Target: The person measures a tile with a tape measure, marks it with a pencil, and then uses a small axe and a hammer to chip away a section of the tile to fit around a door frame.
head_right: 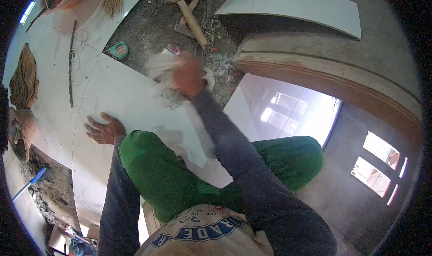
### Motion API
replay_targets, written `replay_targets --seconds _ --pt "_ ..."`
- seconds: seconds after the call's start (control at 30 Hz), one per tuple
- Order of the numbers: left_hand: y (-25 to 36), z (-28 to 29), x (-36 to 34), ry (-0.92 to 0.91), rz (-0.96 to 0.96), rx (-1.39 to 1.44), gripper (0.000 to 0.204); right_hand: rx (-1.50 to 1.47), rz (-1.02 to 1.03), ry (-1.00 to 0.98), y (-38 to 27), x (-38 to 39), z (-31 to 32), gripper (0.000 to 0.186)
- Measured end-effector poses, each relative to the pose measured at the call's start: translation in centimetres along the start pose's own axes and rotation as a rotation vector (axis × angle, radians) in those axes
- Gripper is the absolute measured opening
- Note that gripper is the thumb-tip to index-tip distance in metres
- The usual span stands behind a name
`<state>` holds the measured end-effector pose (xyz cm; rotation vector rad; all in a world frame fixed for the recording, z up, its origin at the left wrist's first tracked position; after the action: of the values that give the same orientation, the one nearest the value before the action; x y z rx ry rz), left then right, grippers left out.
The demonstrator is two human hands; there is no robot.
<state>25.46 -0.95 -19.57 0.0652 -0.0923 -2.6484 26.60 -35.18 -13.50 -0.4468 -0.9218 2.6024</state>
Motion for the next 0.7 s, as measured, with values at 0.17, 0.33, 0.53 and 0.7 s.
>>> replay_targets --seconds 0.17,0.33,0.53,0.7 --pt "-0.2 0.0 -0.2 0.009 0.008 0.001 0.069 0.297 -0.653 -0.160 10.4 -0.5 13.2 0.036" --pt "0.0 -0.3 -0.2 0.043 -0.013 0.001 0.069 0.189 -0.828 -0.466 13.1 3.7 10.0 0.068" --pt "-0.4 -0.4 0.2 0.047 -0.016 -0.008 0.071 0.155 -0.512 -0.155 3.8 5.1 3.6 0.035" --pt "-0.7 -0.4 0.1 0.064 -0.017 -0.029 0.070 -0.051 -0.360 -0.029 -2.1 -3.9 -1.1 0.024"
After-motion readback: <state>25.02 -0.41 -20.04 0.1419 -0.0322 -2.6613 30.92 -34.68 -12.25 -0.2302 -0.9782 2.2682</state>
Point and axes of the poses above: each hand's wrist, its own x-axis away from the middle knuckle, its own z-axis out of the back of the hand, y = z × x, the point moved 1 cm from there along -x, towards the middle knuckle, and after that the axes turned 8 degrees about -z, right-handed, at the moved point
